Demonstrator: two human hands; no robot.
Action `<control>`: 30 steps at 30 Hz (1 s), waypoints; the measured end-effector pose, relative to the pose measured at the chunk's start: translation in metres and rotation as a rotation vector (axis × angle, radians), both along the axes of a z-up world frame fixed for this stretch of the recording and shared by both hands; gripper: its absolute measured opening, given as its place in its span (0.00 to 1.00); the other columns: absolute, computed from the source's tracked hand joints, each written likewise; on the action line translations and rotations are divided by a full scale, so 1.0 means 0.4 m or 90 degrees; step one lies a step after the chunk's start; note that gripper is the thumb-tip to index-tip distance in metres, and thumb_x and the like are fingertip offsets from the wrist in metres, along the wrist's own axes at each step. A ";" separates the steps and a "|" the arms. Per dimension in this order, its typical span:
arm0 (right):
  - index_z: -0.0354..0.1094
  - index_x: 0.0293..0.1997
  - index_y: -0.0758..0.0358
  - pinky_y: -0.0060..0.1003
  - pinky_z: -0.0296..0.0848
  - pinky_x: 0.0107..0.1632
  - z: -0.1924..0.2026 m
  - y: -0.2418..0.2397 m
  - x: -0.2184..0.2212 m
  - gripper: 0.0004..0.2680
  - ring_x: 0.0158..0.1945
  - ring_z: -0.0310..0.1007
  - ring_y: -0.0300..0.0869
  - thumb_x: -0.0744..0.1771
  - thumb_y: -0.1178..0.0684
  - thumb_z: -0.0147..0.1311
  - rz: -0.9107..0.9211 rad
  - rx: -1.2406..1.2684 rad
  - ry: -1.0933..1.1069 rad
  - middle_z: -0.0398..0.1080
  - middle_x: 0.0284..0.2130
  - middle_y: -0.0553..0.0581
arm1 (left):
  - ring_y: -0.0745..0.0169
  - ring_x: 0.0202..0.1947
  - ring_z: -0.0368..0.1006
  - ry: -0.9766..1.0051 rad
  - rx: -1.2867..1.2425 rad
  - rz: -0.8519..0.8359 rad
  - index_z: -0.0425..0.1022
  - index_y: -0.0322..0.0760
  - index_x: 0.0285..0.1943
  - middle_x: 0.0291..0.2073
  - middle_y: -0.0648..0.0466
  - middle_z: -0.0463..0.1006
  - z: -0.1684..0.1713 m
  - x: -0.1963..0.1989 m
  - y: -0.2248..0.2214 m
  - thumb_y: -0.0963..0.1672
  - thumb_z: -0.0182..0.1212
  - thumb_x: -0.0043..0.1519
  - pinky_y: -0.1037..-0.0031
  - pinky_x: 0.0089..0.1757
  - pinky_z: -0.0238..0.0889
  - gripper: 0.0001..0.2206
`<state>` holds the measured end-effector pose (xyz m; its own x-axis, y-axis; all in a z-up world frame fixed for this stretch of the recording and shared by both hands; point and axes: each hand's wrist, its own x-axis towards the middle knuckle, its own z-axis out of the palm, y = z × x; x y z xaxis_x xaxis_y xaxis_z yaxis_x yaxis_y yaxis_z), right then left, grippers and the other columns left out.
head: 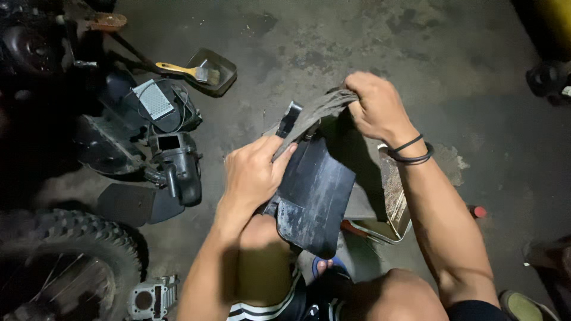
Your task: The person cleans the interior of a motorcycle air filter housing using a cloth, then manipulates the edges and internal components by hand.
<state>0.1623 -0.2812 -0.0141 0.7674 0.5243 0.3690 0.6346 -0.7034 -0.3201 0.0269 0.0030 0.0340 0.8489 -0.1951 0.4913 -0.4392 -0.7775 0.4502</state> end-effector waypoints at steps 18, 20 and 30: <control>0.66 0.45 0.53 0.61 0.75 0.40 0.032 0.124 0.017 0.09 0.40 0.75 0.61 0.63 0.57 0.51 -0.033 -0.102 0.065 0.68 0.32 0.57 | 0.47 0.23 0.78 0.170 0.178 0.004 0.72 0.44 0.31 0.19 0.51 0.75 0.062 -0.029 -0.019 0.51 0.49 0.67 0.58 0.25 0.71 0.15; 0.65 0.48 0.54 0.58 0.76 0.40 -0.058 0.130 0.046 0.10 0.40 0.75 0.60 0.63 0.58 0.50 -0.026 -0.100 0.082 0.68 0.32 0.58 | 0.48 0.23 0.77 0.115 0.154 0.024 0.71 0.44 0.29 0.17 0.52 0.72 0.047 -0.021 -0.025 0.51 0.51 0.66 0.60 0.26 0.69 0.15; 0.69 0.47 0.60 0.52 0.74 0.34 -0.123 0.136 0.024 0.09 0.31 0.70 0.60 0.64 0.57 0.50 -0.016 -0.104 0.135 0.66 0.28 0.59 | 0.55 0.25 0.75 -0.059 0.093 0.089 0.70 0.48 0.26 0.15 0.57 0.70 -0.013 0.052 -0.072 0.51 0.55 0.66 0.67 0.31 0.65 0.15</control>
<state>0.1718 -0.2268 -0.0634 0.8324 0.5431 0.1102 0.5466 -0.7718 -0.3250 0.0477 -0.0257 0.0290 0.8254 -0.1536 0.5432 -0.3570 -0.8874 0.2917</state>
